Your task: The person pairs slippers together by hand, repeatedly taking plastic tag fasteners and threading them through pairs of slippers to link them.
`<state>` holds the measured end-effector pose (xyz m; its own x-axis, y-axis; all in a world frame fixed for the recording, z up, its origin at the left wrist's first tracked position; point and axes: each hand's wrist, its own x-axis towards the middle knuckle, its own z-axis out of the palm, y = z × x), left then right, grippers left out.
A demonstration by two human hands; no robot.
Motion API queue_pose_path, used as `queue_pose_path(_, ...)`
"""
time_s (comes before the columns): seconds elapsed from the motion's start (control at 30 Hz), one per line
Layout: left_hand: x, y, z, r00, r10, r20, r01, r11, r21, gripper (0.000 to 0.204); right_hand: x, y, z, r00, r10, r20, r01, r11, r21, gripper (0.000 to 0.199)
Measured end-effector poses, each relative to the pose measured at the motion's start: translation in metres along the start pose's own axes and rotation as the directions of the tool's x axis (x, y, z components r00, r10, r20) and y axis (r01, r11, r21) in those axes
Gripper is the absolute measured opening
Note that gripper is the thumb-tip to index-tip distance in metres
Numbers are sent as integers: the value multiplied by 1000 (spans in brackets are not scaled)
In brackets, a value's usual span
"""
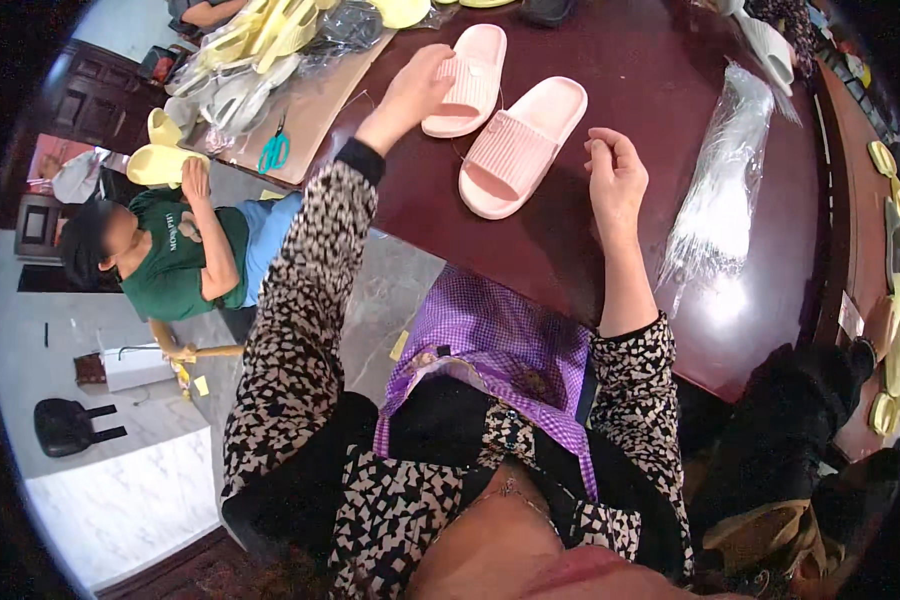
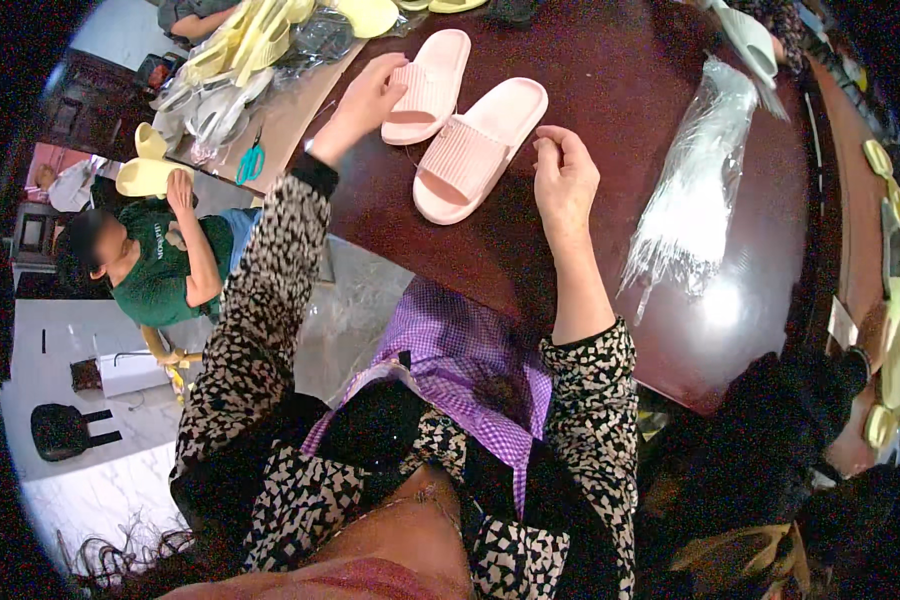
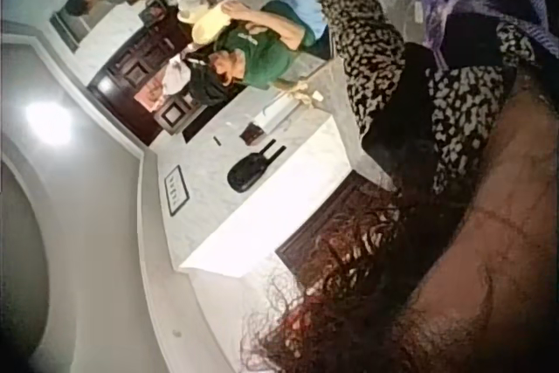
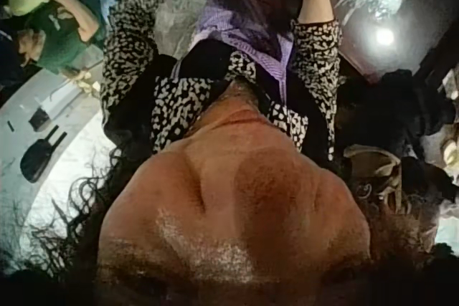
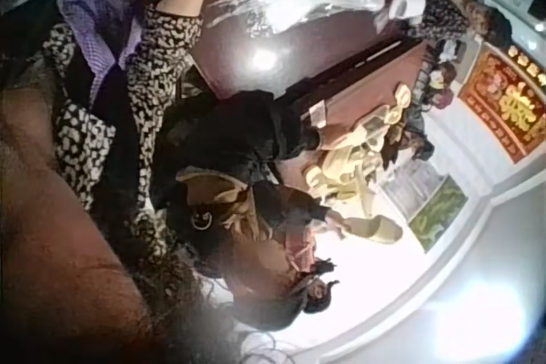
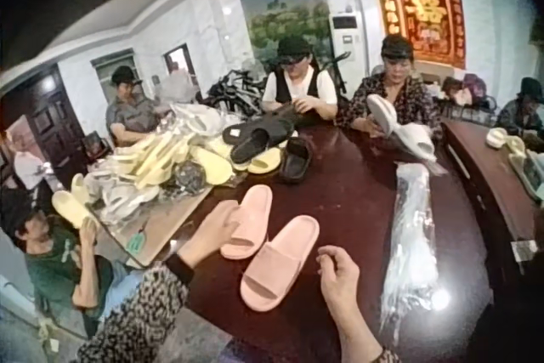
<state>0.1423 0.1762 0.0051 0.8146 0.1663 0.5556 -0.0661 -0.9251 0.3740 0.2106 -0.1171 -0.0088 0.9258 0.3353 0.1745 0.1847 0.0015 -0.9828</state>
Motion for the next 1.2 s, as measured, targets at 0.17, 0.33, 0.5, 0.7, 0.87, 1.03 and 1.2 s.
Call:
queue_pose_path(0.17,21,-31,9,972,-90,218,70,993,98,38,3,10,0,1000,-18,10,19,995,-93,16)
queue_pose_path(0.33,30,-21,-1,885,-227,406,201,974,105,37,5,19,-1,999,-45,29,48,987,-153,17)
queue_pose_path(0.5,10,-12,-25,823,-225,522,275,961,-20,34,6,25,2,991,-85,100,103,977,-186,18)
queue_pose_path(0.7,-33,12,-59,759,-275,589,383,921,-64,32,8,31,7,973,-169,159,201,956,-213,15)
queue_pose_path(0.87,-69,44,-83,925,-152,348,156,988,17,25,3,37,5,944,-291,153,324,905,-276,15)
queue_pose_path(1.03,-86,81,-105,981,-147,128,152,988,-27,22,-1,27,10,935,-269,229,333,890,-313,16)
queue_pose_path(1.2,-83,107,-95,999,-40,12,41,995,-95,21,-8,3,14,930,-351,110,365,919,-150,15)
